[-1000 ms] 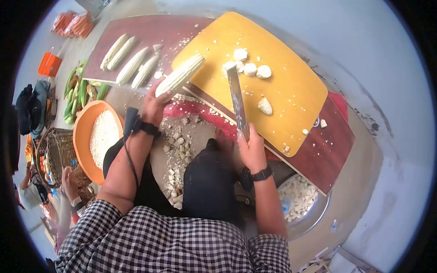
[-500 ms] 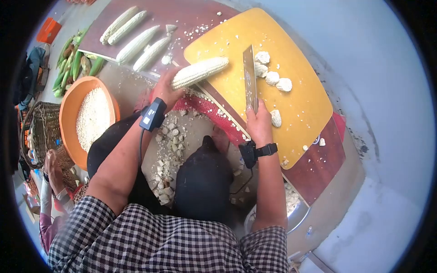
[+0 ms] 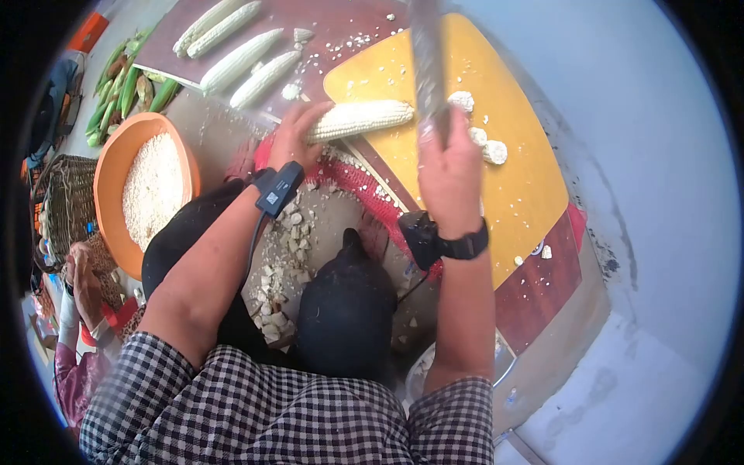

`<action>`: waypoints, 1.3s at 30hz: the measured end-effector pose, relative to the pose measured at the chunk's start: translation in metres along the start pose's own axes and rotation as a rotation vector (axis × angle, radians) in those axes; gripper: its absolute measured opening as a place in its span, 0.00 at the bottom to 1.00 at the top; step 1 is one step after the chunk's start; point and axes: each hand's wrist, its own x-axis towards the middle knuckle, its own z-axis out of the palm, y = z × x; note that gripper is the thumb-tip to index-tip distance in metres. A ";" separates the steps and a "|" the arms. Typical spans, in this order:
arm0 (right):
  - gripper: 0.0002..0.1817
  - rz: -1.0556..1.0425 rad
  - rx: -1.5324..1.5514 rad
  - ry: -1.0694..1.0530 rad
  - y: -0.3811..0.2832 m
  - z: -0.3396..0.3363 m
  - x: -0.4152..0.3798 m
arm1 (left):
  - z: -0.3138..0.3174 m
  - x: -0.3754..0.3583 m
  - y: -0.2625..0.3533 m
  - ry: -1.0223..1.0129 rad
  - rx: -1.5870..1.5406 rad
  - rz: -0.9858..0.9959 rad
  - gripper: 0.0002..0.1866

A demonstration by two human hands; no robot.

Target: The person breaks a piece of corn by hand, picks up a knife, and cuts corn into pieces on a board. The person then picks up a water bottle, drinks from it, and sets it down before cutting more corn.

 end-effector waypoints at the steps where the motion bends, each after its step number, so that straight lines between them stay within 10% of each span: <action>1: 0.13 0.023 0.154 0.031 -0.034 -0.010 -0.004 | 0.000 0.000 0.001 0.003 0.009 0.010 0.39; 4: 0.16 -0.283 0.433 0.123 -0.067 -0.020 -0.015 | 0.000 0.000 0.004 -0.007 -0.043 -0.024 0.39; 8: 0.20 -0.041 -0.391 -0.145 0.111 0.040 0.010 | 0.004 -0.001 0.006 -0.023 -0.007 -0.028 0.39; 25: 0.12 0.508 -0.161 -0.510 0.035 0.011 0.061 | -0.003 0.009 0.004 -0.122 -0.061 -0.182 0.34; 32: 0.16 -0.013 -0.617 -0.140 0.094 0.069 0.043 | 0.006 0.016 -0.002 -0.192 -0.151 -0.241 0.33; 39: 0.12 0.376 -0.129 -0.262 0.084 0.040 0.049 | 0.005 0.007 -0.001 -0.118 -0.120 -0.262 0.34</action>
